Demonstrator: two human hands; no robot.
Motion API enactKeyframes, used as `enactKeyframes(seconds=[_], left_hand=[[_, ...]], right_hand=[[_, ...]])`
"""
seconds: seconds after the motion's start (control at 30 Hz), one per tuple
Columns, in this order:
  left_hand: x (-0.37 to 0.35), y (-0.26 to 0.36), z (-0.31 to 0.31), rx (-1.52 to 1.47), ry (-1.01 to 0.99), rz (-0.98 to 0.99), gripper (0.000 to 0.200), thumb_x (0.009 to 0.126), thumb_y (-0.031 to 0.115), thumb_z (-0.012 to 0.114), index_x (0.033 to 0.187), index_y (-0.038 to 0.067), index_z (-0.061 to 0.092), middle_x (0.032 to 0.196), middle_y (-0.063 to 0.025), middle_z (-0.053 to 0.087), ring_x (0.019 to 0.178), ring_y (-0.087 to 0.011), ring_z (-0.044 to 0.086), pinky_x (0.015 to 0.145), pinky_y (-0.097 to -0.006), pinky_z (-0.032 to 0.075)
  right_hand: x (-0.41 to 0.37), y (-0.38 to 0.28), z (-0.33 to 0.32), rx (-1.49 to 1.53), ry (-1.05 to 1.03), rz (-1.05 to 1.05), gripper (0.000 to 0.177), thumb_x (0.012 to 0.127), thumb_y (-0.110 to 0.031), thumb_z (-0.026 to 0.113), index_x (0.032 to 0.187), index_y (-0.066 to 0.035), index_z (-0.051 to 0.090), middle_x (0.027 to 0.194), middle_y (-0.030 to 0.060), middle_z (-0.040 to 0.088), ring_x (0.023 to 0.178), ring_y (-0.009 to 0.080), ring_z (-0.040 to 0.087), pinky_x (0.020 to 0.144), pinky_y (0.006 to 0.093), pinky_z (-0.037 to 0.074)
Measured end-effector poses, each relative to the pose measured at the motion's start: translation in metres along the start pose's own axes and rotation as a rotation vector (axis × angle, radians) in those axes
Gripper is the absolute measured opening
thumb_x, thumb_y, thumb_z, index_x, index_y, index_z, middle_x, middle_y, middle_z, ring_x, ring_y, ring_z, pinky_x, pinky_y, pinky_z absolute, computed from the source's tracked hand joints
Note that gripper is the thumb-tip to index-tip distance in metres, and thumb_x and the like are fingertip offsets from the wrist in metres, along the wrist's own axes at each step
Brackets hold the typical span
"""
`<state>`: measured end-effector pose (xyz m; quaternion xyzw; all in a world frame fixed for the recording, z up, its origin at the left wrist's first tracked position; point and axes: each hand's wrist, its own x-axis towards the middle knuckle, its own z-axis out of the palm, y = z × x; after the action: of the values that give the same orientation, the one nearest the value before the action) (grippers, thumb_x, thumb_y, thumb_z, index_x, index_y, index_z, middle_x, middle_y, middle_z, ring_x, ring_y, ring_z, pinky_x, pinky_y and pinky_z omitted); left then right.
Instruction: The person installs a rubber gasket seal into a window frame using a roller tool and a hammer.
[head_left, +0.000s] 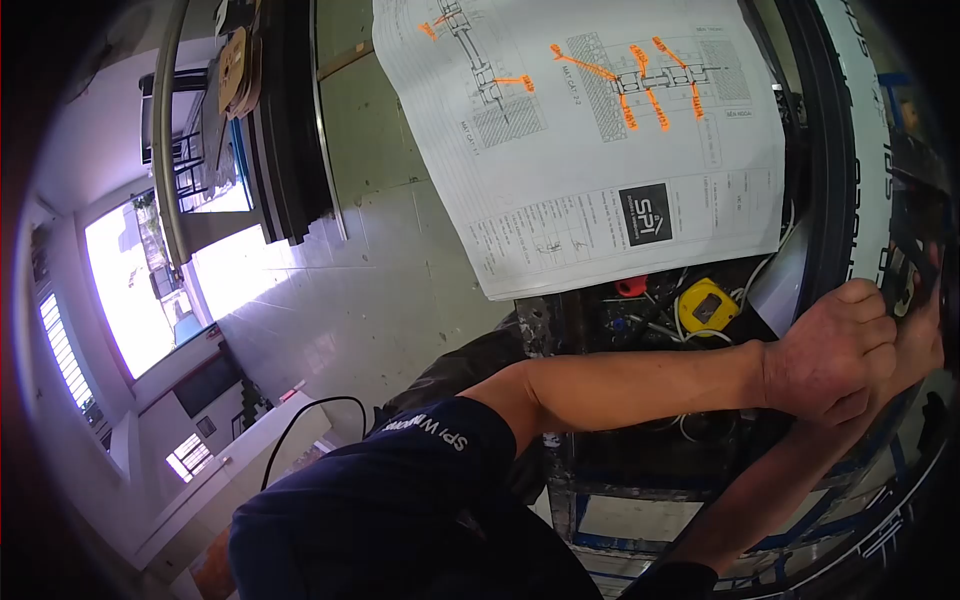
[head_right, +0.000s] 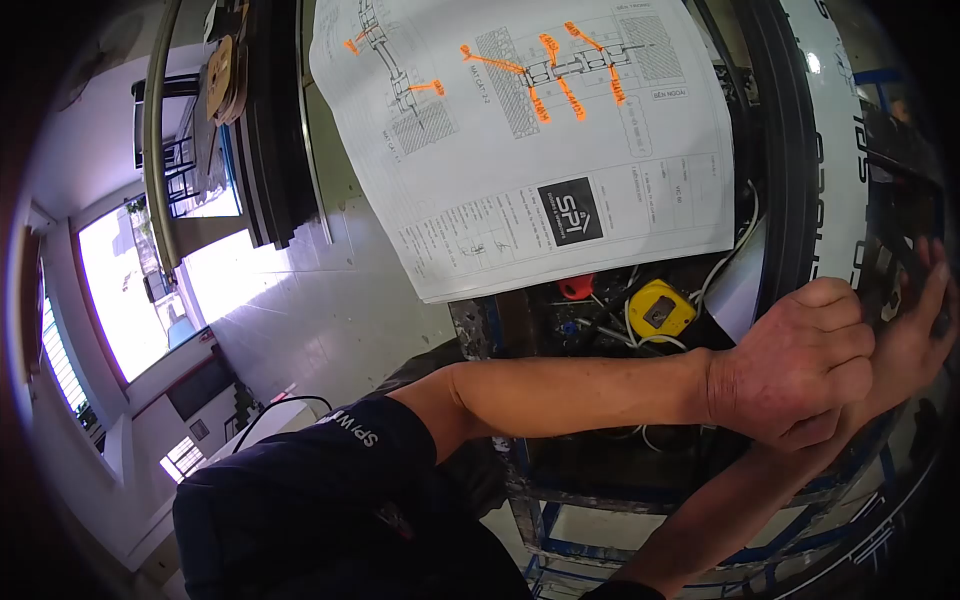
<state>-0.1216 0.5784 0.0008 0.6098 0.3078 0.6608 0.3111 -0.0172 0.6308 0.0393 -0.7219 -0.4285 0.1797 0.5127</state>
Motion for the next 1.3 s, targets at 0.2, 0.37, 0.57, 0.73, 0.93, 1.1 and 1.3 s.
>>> enactKeyframes(seconds=[0.2, 0.37, 0.57, 0.73, 0.93, 1.1, 1.3], left_hand=[[0.000, 0.001, -0.003, 0.002, -0.032, -0.011, 0.022, 0.066, 0.020, 0.062, 0.075, 0.006, 0.046, 0.079, -0.0122, 0.047, 0.074, -0.0321, 0.047, 0.076, -0.0449, 0.039], [0.001, 0.002, -0.002, -0.006, -0.011, -0.009, 0.022, 0.068, 0.021, 0.062, 0.074, 0.006, 0.046, 0.079, -0.0119, 0.047, 0.074, -0.0320, 0.047, 0.076, -0.0447, 0.038], [0.002, 0.003, -0.006, -0.016, -0.033, -0.018, 0.022, 0.068, 0.021, 0.062, 0.073, 0.006, 0.046, 0.077, -0.0115, 0.047, 0.072, -0.0316, 0.047, 0.072, -0.0445, 0.038], [0.002, 0.000, -0.005, -0.018, -0.027, -0.010, 0.022, 0.066, 0.020, 0.063, 0.072, 0.007, 0.046, 0.076, -0.0111, 0.046, 0.071, -0.0314, 0.046, 0.072, -0.0443, 0.038], [0.001, 0.001, -0.005, -0.018, -0.015, -0.006, 0.022, 0.064, 0.020, 0.063, 0.073, 0.006, 0.047, 0.077, -0.0113, 0.048, 0.072, -0.0315, 0.047, 0.074, -0.0441, 0.038], [0.001, 0.000, -0.004, -0.007, -0.027, -0.007, 0.021, 0.064, 0.018, 0.063, 0.074, 0.006, 0.048, 0.079, -0.0117, 0.049, 0.074, -0.0317, 0.048, 0.075, -0.0442, 0.039], [0.001, 0.001, -0.005, -0.002, -0.044, -0.019, 0.021, 0.064, 0.018, 0.063, 0.074, 0.006, 0.048, 0.079, -0.0118, 0.050, 0.075, -0.0317, 0.048, 0.076, -0.0442, 0.040]], right_hand=[[0.000, -0.001, -0.003, -0.171, -0.087, -0.091, 0.032, 0.106, -0.018, 0.051, 0.124, 0.002, 0.067, 0.116, 0.0083, 0.072, 0.101, 0.0171, 0.069, 0.090, 0.0305, 0.056], [-0.006, -0.015, 0.012, -0.011, 0.028, 0.087, 0.034, 0.106, -0.016, 0.047, 0.126, 0.002, 0.066, 0.120, 0.0092, 0.070, 0.106, 0.0174, 0.068, 0.093, 0.0315, 0.055], [-0.005, -0.015, 0.011, 0.015, 0.021, 0.099, 0.033, 0.106, -0.016, 0.047, 0.123, 0.003, 0.068, 0.120, 0.0105, 0.070, 0.108, 0.0177, 0.067, 0.097, 0.0326, 0.053], [0.003, -0.004, -0.001, 0.043, -0.081, 0.114, 0.033, 0.106, -0.015, 0.047, 0.124, 0.002, 0.069, 0.121, 0.0100, 0.070, 0.109, 0.0176, 0.067, 0.099, 0.0330, 0.052], [-0.004, 0.000, -0.004, -0.101, -0.110, -0.004, 0.032, 0.105, -0.014, 0.049, 0.125, 0.001, 0.069, 0.122, 0.0082, 0.070, 0.107, 0.0165, 0.067, 0.099, 0.0318, 0.052], [0.001, 0.006, -0.002, -0.044, -0.087, -0.006, 0.030, 0.106, -0.015, 0.050, 0.123, 0.002, 0.069, 0.119, 0.0081, 0.070, 0.106, 0.0160, 0.067, 0.097, 0.0323, 0.053], [0.003, 0.006, -0.001, 0.003, -0.072, 0.011, 0.030, 0.106, -0.017, 0.052, 0.121, 0.002, 0.070, 0.118, 0.0096, 0.071, 0.106, 0.0168, 0.067, 0.097, 0.0328, 0.053]])
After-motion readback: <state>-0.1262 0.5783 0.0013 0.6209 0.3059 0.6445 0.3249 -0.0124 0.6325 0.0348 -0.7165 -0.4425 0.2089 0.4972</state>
